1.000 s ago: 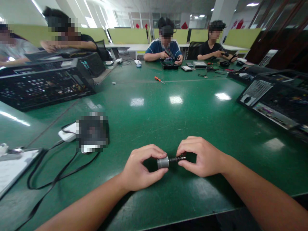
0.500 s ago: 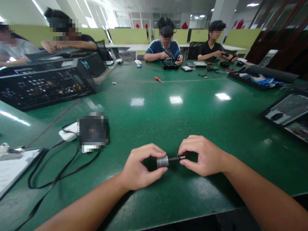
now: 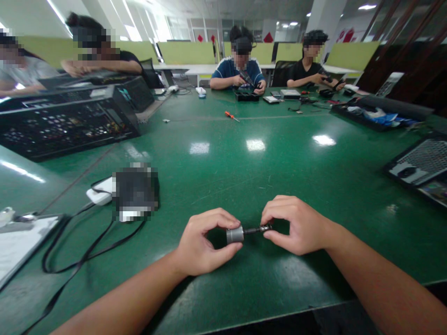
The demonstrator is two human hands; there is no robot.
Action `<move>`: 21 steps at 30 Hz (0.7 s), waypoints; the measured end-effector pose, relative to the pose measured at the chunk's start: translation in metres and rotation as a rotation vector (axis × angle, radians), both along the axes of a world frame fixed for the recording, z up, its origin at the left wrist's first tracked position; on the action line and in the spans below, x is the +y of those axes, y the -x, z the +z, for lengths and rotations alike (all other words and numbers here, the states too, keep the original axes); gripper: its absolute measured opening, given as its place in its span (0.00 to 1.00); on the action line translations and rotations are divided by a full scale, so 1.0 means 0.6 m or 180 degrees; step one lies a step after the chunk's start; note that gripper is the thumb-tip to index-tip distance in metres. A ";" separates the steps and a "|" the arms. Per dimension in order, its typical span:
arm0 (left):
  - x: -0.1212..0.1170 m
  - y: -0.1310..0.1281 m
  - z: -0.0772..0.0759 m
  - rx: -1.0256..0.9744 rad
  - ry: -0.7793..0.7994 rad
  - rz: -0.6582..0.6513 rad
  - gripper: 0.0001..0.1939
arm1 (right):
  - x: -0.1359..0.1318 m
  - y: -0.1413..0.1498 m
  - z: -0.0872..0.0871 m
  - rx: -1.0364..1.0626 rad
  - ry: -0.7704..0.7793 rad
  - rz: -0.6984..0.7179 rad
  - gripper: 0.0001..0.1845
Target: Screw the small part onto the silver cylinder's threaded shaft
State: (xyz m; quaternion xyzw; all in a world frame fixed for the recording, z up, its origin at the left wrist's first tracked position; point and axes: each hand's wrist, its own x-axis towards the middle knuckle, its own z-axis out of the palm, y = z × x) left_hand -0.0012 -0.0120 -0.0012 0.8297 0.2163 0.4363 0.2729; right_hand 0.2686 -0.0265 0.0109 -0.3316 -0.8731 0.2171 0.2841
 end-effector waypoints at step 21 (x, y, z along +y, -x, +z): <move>0.000 0.002 -0.005 -0.0021 0.0095 -0.0055 0.13 | 0.001 -0.013 0.006 -0.0067 0.0016 0.0012 0.04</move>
